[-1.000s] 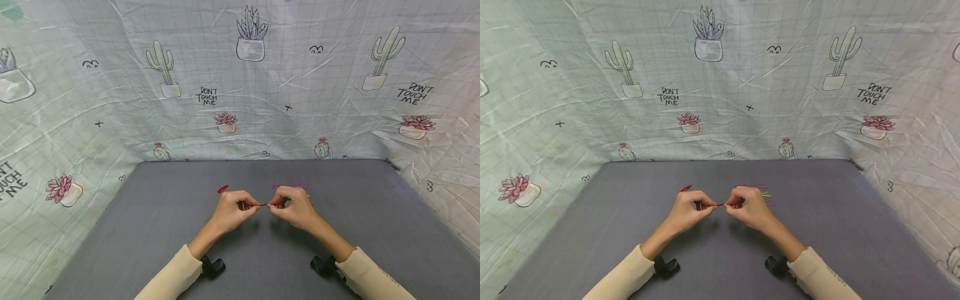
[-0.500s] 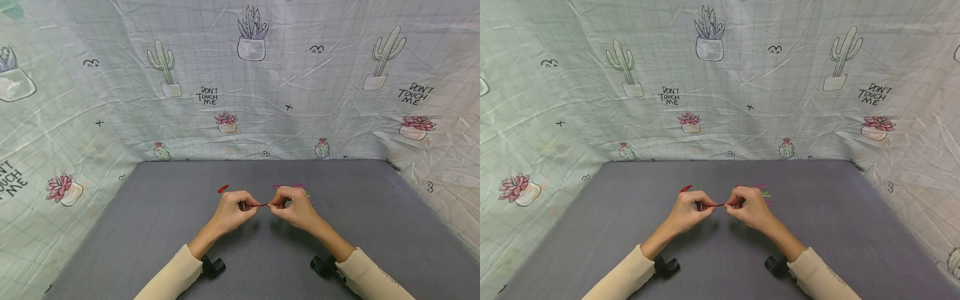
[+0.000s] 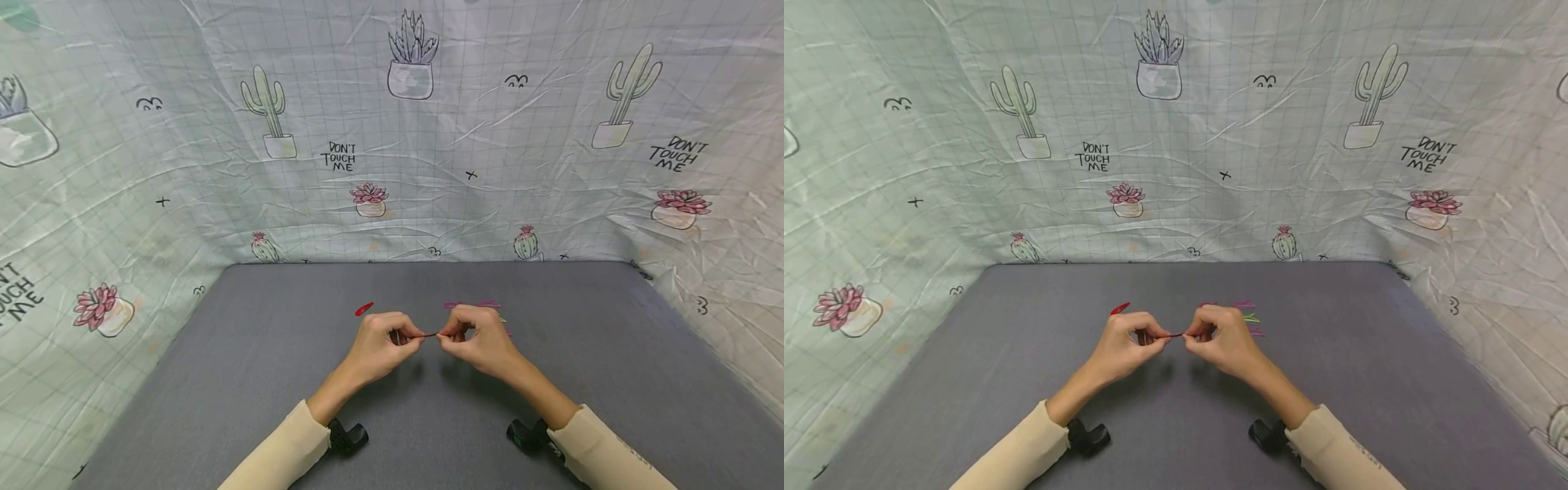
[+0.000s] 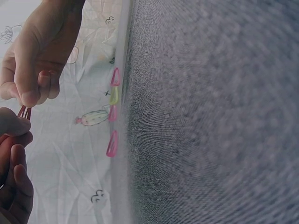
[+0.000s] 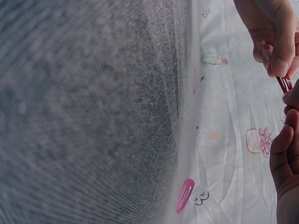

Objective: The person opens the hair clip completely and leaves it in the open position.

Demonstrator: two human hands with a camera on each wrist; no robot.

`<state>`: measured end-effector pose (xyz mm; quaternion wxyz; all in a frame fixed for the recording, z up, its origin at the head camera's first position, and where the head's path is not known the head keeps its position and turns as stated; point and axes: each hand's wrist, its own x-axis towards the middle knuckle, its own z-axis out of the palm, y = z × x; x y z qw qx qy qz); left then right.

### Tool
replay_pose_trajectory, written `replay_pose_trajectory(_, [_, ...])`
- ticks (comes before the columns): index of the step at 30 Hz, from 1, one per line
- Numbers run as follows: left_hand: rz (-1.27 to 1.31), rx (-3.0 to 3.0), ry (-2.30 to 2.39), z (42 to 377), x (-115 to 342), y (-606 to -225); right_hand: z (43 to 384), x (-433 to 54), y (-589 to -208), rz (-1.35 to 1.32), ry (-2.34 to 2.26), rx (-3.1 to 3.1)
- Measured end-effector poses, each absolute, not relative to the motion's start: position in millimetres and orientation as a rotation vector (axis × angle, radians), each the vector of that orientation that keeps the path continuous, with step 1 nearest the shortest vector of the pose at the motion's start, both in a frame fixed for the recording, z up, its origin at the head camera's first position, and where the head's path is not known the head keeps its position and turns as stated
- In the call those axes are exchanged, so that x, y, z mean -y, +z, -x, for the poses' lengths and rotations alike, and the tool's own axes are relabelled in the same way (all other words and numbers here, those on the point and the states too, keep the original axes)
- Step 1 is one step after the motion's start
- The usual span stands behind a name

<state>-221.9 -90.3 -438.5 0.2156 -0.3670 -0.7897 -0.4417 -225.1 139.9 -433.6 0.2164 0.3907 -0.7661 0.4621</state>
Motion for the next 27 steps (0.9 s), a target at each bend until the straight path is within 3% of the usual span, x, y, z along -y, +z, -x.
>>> replay_pose_trajectory(27, [1.034, 2.171, -1.254, 224.3, 90.7, -437.6, 225.6, -139.5, -430.1, -1.101, 1.252, 2.137])
